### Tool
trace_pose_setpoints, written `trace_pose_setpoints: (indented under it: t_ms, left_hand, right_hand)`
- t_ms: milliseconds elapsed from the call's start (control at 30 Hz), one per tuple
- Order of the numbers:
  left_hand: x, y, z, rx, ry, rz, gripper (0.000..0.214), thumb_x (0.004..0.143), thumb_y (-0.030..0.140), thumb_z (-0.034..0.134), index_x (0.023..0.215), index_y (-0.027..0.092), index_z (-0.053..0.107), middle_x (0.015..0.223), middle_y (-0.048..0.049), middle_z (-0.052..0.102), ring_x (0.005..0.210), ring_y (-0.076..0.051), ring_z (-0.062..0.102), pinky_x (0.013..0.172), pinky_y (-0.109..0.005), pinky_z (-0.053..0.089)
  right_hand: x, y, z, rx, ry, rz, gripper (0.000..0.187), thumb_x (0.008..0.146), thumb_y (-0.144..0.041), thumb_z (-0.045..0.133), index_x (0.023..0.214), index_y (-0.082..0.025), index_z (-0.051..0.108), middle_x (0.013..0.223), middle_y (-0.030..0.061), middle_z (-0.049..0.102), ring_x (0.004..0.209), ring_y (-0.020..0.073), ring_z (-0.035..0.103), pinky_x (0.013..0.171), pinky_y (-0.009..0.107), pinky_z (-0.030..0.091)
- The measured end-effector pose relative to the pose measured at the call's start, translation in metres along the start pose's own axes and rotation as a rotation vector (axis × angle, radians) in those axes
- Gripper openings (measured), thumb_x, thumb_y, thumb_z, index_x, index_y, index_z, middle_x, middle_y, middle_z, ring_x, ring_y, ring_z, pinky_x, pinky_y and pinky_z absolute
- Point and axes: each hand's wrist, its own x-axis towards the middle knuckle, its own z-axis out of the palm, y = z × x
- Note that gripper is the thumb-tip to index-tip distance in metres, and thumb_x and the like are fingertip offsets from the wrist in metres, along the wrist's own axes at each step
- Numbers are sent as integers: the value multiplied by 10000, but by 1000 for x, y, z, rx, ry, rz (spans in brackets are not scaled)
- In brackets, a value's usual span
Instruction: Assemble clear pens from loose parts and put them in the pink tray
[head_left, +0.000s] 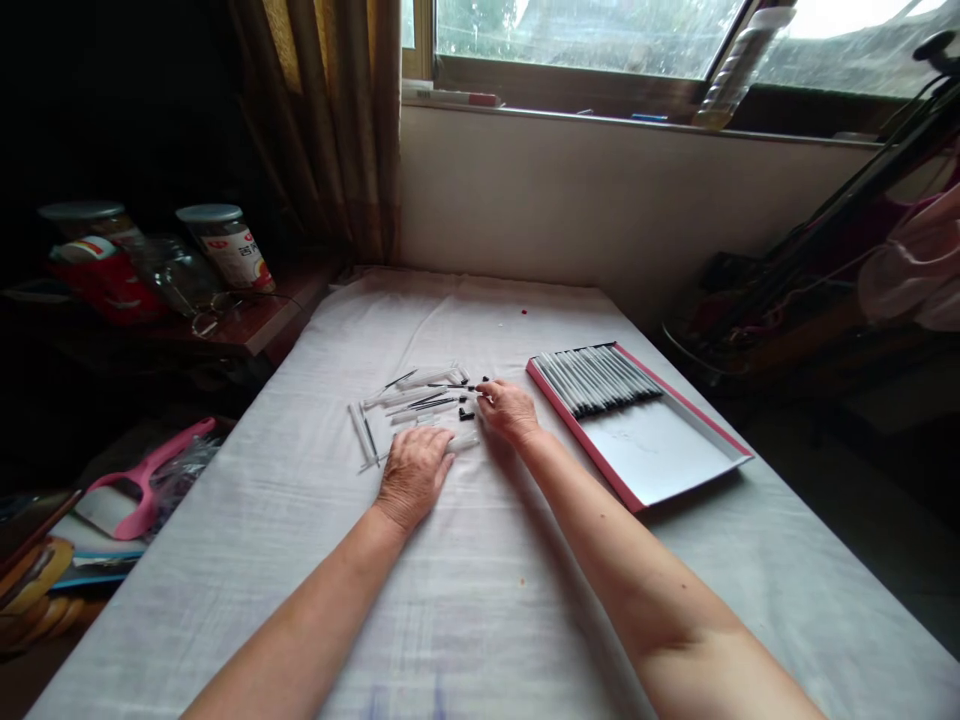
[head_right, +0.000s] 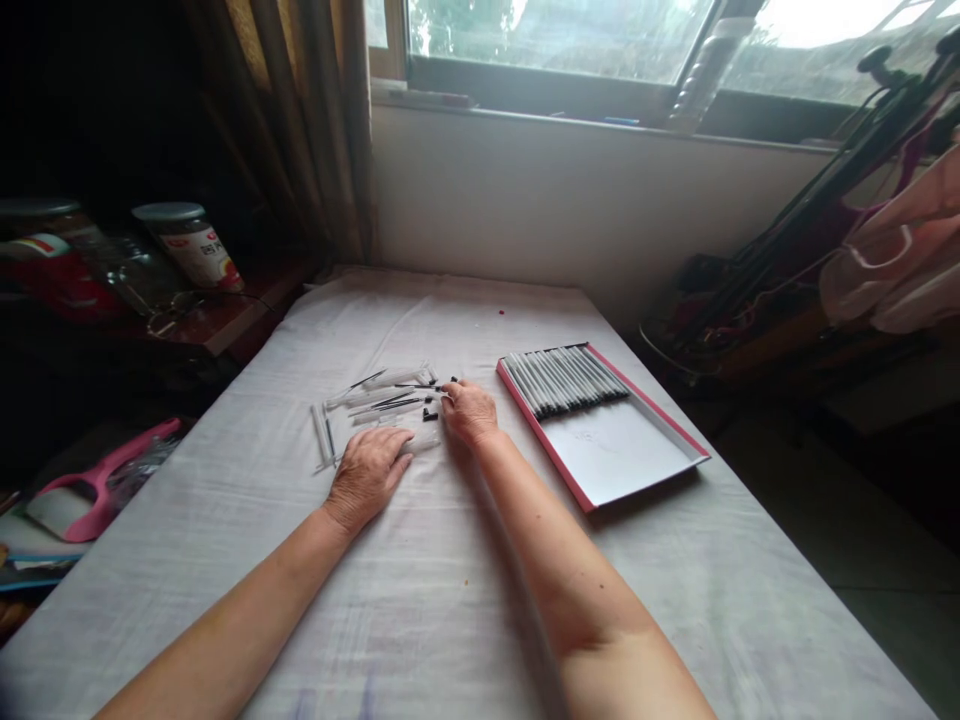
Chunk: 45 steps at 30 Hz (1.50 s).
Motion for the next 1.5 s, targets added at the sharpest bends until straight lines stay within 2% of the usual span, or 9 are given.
trace_pose_setpoints:
  t_ms: [367, 633, 800, 967, 1167, 1233, 1300, 1400, 1500]
  left_hand:
    - [-8, -9, -11, -15, 13, 22, 150, 878, 230, 560, 1006, 200, 633, 1111, -83, 697, 1072, -255, 595, 971, -444, 400]
    - [-9, -12, -12, -31, 89, -83, 206, 935, 291, 473, 1063, 196, 603, 967, -70, 706, 891, -225, 623, 813, -361, 448]
    - [-9, -13, -15, -85, 109, -50, 240, 955, 247, 417, 1104, 217, 604, 868, -45, 686, 814, -194, 613, 768, -322, 459]
    - [-8, -15, -20, -271, 76, -35, 239, 932, 195, 430, 1039, 223, 642, 956, -52, 678, 916, -186, 615, 857, -329, 488]
    - [-11, -21, -27, -390, 6, 18, 636, 842, 297, 598, 1427, 217, 360, 1273, -114, 589, 1199, -243, 535, 1038, -425, 428]
    - [-11, -22, -29, -383, -27, 43, 768, 812, 351, 647, 1471, 221, 275, 1322, -129, 552, 1237, -258, 511, 1048, -438, 422]
    - [-11, -24, -30, -356, -20, 70, 770, 820, 365, 644, 1474, 215, 268, 1320, -131, 555, 1236, -254, 515, 1041, -425, 431]
    - [-10, -25, -32, -259, 82, 69, 449, 911, 295, 517, 1350, 217, 471, 1161, -98, 658, 1093, -215, 608, 956, -357, 486]
    - [-8, -24, -37, -101, 165, 7, 251, 942, 326, 466, 1072, 222, 653, 909, -60, 700, 870, -192, 654, 789, -294, 518]
  right_hand:
    - [34, -23, -5, -97, -141, -59, 317, 925, -321, 438, 1073, -287, 716, 1137, 68, 658, 1006, 214, 615, 775, 266, 456]
    - [57, -44, -11, -177, -247, -92, 289, 852, -212, 532, 1072, -175, 716, 1148, 151, 651, 1054, 256, 608, 842, 303, 465]
    - [61, -50, -9, -198, -255, -142, 296, 845, -160, 542, 1095, -111, 695, 1150, 205, 641, 1080, 280, 602, 871, 319, 463]
    - [50, -43, -19, -175, -206, -196, 292, 874, -108, 480, 1095, -118, 671, 1169, 213, 632, 1125, 286, 576, 914, 349, 438]
    - [23, -5, -38, -84, -116, -117, 243, 897, -148, 475, 1065, -162, 650, 1029, 157, 700, 997, 260, 646, 861, 353, 457]
    - [10, 7, -38, 20, -51, -62, 304, 900, -189, 483, 1185, -163, 583, 1021, 124, 704, 948, 225, 658, 840, 335, 472]
    - [-6, 13, -34, 383, 32, 28, 387, 863, -218, 521, 1244, -150, 526, 926, 70, 707, 823, 178, 669, 749, 297, 506]
    - [-36, 3, -25, 1137, 158, 165, 345, 791, -332, 601, 1083, -150, 578, 773, 9, 660, 666, 157, 654, 552, 259, 508]
    - [-68, -24, -23, 1443, 278, 183, 286, 731, -397, 684, 900, -182, 601, 757, -3, 652, 648, 141, 653, 507, 226, 496]
